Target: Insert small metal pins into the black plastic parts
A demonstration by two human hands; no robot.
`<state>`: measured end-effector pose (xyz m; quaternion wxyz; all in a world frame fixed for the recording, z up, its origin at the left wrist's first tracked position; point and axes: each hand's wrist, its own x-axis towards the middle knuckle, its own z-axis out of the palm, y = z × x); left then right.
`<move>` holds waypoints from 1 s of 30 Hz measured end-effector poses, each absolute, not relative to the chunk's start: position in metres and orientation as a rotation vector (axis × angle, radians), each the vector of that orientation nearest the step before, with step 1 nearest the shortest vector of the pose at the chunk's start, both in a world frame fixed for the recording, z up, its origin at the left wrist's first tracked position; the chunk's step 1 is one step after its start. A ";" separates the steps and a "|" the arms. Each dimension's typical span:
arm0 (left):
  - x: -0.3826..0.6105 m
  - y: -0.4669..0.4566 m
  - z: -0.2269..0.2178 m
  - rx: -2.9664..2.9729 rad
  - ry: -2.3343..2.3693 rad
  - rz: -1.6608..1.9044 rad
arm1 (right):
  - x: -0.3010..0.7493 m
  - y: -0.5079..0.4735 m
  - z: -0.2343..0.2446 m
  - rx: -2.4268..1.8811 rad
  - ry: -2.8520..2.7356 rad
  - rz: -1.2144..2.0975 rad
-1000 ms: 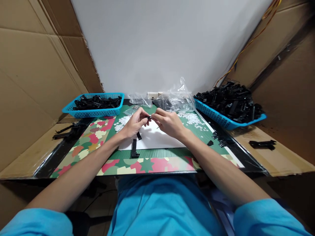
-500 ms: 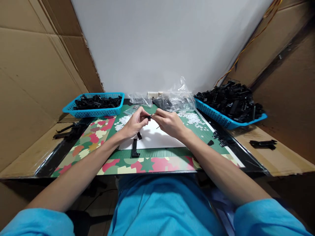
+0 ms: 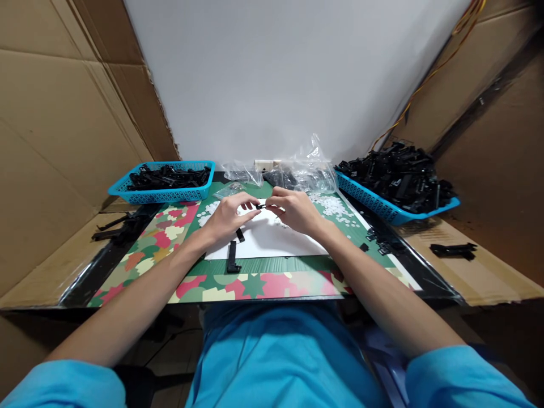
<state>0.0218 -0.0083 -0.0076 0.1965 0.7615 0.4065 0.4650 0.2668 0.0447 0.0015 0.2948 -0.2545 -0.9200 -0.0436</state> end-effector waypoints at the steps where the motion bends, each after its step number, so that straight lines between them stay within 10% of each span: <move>1: 0.021 -0.008 -0.009 2.121 1.138 1.313 | 0.267 0.046 0.001 -0.684 -2.450 -0.068; 15: 0.004 0.005 -0.025 2.268 1.213 1.385 | 0.257 0.021 0.033 -0.436 -2.413 0.827; 30: 0.006 0.010 -0.037 2.199 1.171 1.362 | 0.210 0.065 0.017 -0.853 -2.063 0.930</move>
